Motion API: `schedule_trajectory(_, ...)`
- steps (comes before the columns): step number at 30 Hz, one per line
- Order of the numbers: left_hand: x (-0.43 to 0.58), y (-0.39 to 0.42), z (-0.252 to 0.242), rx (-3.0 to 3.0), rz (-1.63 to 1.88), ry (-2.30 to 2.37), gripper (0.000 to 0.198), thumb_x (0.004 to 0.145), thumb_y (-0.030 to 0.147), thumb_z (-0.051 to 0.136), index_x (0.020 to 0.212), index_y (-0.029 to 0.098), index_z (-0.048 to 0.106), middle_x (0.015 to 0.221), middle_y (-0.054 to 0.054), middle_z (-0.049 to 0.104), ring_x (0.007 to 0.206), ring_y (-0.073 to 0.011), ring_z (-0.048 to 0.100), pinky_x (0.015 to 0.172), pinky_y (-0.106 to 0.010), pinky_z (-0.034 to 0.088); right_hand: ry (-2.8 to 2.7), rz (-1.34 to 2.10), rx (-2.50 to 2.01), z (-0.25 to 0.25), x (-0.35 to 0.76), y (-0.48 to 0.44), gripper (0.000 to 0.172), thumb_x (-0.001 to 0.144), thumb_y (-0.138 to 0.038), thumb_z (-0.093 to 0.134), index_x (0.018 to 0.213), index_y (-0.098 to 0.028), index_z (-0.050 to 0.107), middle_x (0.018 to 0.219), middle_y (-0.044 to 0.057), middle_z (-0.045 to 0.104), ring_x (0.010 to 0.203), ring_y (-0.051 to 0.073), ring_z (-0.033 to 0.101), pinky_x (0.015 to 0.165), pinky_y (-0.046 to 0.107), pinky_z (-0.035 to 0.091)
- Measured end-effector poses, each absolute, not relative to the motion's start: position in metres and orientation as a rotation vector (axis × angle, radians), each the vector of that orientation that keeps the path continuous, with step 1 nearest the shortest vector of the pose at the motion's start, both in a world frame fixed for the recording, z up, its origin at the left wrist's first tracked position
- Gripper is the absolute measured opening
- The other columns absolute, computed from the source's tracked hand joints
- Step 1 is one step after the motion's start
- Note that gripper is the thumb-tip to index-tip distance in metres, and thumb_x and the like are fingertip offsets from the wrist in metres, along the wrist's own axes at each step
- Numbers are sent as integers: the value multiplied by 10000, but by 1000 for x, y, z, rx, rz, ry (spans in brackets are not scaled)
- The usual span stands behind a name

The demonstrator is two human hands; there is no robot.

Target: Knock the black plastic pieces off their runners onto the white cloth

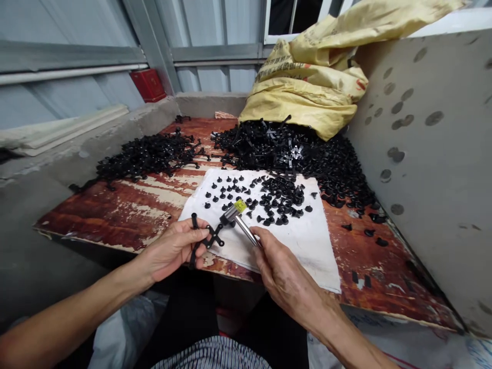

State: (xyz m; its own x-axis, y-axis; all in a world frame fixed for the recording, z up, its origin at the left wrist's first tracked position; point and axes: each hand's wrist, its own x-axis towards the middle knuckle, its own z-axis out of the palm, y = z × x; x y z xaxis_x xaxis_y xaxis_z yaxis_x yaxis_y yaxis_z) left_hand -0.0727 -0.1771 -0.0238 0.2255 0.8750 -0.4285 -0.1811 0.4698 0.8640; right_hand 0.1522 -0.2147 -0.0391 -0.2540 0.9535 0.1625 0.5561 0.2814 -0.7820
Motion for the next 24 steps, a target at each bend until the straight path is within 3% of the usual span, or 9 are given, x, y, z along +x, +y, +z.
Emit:
schedule_trajectory(3, -75, -168, -24, 738, 853, 1103, 218, 656, 147, 693, 768, 157, 506, 608, 48, 536, 392, -54, 434, 308, -192, 412, -2005, 685, -1425, -43, 155, -214, 359, 936, -311, 407, 1261, -238, 542, 1139, 141, 687, 948, 281, 675, 831, 434, 525)
schedule_trajectory(7, -74, -160, -22, 715, 834, 1096, 170, 677, 127, 654, 753, 158, 504, 596, 53, 522, 383, -49, 436, 297, -158, 353, -2008, 569, -1479, -49, 165, -222, 357, 941, -335, 410, 1251, -221, 545, 1178, 167, 679, 1021, 297, 670, 858, 446, 519)
schedule_trajectory(12, -66, -155, -15, 756, 734, 1081, 149, 723, 122, 631, 767, 161, 494, 613, 55, 532, 390, -34, 438, 321, -138, 336, -1831, 579, -1529, -52, 170, -230, 310, 922, -355, 449, 1175, -218, 563, 950, 113, 718, 839, 255, 690, 723, 353, 543)
schedule_trajectory(19, -55, -148, -16, 858, 688, 1133, 148, 753, 86, 606, 753, 167, 482, 578, 59, 524, 349, -13, 386, 304, -122, 253, -1652, 668, -1561, -52, 169, -230, 331, 913, -413, 477, 1153, -213, 586, 721, 28, 605, 624, 196, 583, 568, 288, 486)
schedule_trajectory(24, -51, -143, -19, 876, 694, 1136, 128, 754, 76, 594, 705, 150, 501, 605, 23, 556, 340, -11, 387, 291, -126, 240, -1677, 683, -1567, -48, 172, -230, 328, 914, -424, 471, 1129, -221, 613, 799, 47, 637, 662, 194, 582, 572, 276, 461)
